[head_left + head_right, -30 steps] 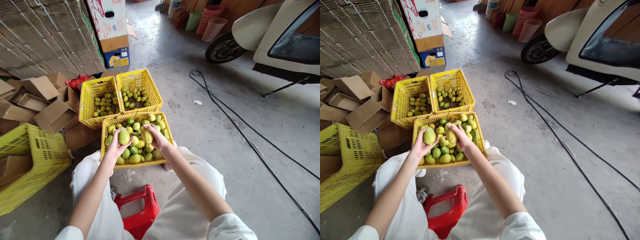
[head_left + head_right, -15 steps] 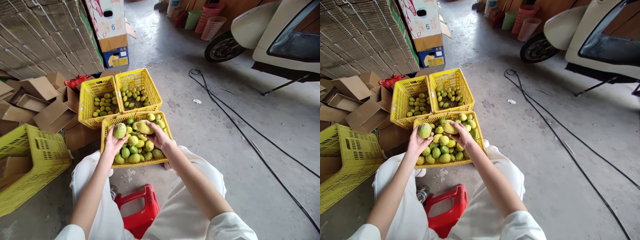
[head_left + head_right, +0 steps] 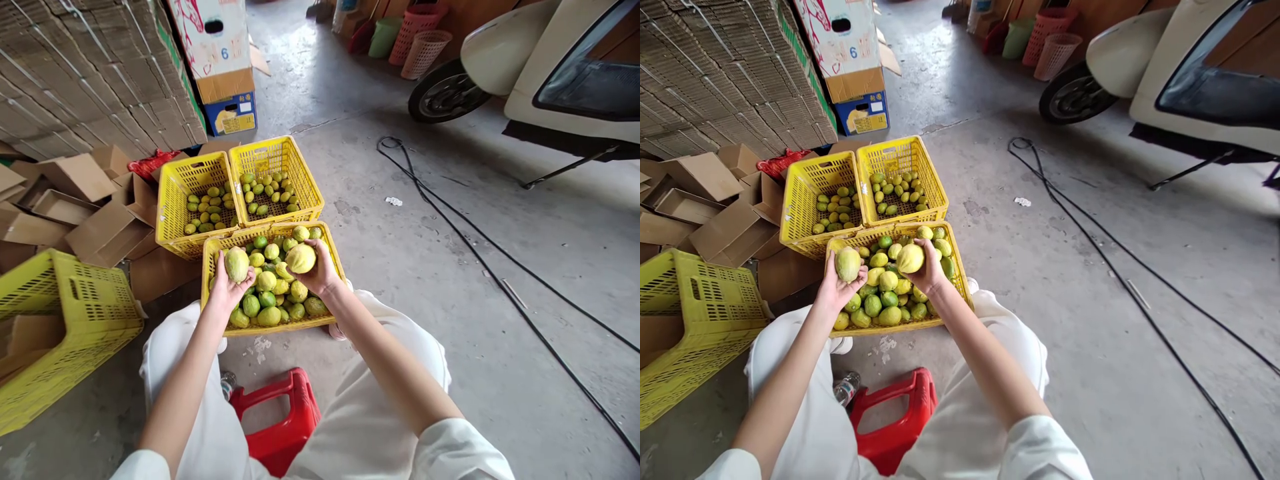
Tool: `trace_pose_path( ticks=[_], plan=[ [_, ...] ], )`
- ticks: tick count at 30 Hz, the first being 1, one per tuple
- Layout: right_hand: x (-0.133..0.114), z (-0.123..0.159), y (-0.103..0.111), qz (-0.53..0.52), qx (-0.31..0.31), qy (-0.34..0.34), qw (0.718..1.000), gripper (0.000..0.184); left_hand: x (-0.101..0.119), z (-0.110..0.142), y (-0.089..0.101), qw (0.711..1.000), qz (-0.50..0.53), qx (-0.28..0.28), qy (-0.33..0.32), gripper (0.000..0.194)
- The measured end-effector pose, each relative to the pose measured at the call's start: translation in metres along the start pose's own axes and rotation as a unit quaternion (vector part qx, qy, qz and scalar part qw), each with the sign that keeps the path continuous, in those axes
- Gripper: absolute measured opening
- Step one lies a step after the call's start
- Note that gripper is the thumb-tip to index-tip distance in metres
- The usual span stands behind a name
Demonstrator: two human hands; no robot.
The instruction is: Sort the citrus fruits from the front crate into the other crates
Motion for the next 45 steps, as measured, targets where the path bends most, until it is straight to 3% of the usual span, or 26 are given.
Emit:
trace_pose_path(
  ticks=[3, 6, 10, 17, 21, 25, 28, 33, 35, 38, 42, 45],
  plan=[
    [0.003, -0.005, -0.002, -0.012, -0.046, -0.012, 0.999, 0.024, -0.004, 0.002, 0.001, 0.998, -0.047, 0.033, 0.026, 0.033],
    [0.007, -0.007, 0.0, -0.001, -0.052, -0.038, 0.998, 0.033, -0.002, 0.002, 0.004, 0.993, -0.091, 0.065, 0.029, 0.031],
    [0.004, -0.006, -0.002, 0.04, -0.056, -0.032, 0.997, 0.043, -0.001, 0.0, 0.004, 0.995, -0.08, 0.053, 0.023, 0.031],
    [0.007, -0.003, -0.015, 0.1, -0.137, -0.034, 0.985, 0.028, 0.002, -0.004, 0.007, 0.997, -0.063, 0.036, -0.006, 0.009],
    [0.01, -0.003, -0.02, 0.126, -0.151, -0.025, 0.98, 0.026, 0.004, -0.002, 0.012, 0.996, -0.053, 0.062, -0.03, 0.013],
    [0.013, -0.002, -0.021, 0.126, -0.153, -0.044, 0.979, 0.021, 0.003, 0.0, 0.008, 0.998, -0.029, 0.045, -0.023, 0.022],
    [0.014, -0.001, -0.022, 0.139, -0.167, -0.053, 0.975, 0.016, 0.003, 0.003, 0.005, 0.999, -0.006, 0.036, -0.019, 0.018],
    [0.006, 0.003, -0.027, 0.155, -0.191, -0.01, 0.969, 0.043, 0.003, 0.01, -0.003, 0.999, -0.001, 0.04, -0.013, 0.017],
    [0.002, 0.004, -0.029, 0.171, -0.202, 0.004, 0.964, 0.044, 0.004, 0.013, -0.005, 0.998, 0.002, 0.051, -0.029, 0.013],
    [-0.005, 0.0, -0.028, 0.198, -0.199, 0.028, 0.959, 0.03, 0.003, 0.014, -0.006, 0.996, 0.015, 0.072, -0.05, 0.021],
    [-0.005, -0.008, -0.021, 0.256, -0.19, 0.005, 0.948, 0.051, 0.0, 0.011, -0.008, 0.998, 0.006, 0.055, -0.043, 0.022],
    [-0.004, -0.012, -0.015, 0.261, -0.148, -0.004, 0.954, 0.058, -0.001, 0.009, -0.007, 0.999, -0.002, 0.047, -0.022, 0.019]
  ],
)
Point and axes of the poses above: each hand's wrist, its own z-axis away from the middle knuckle, its own y-axis out of the back of the hand, x = y × z, the point moved 8 cm from there along -z, towards the middle knuckle, and after that the axes turned 14 degrees about -x, right-handed, at the moved point
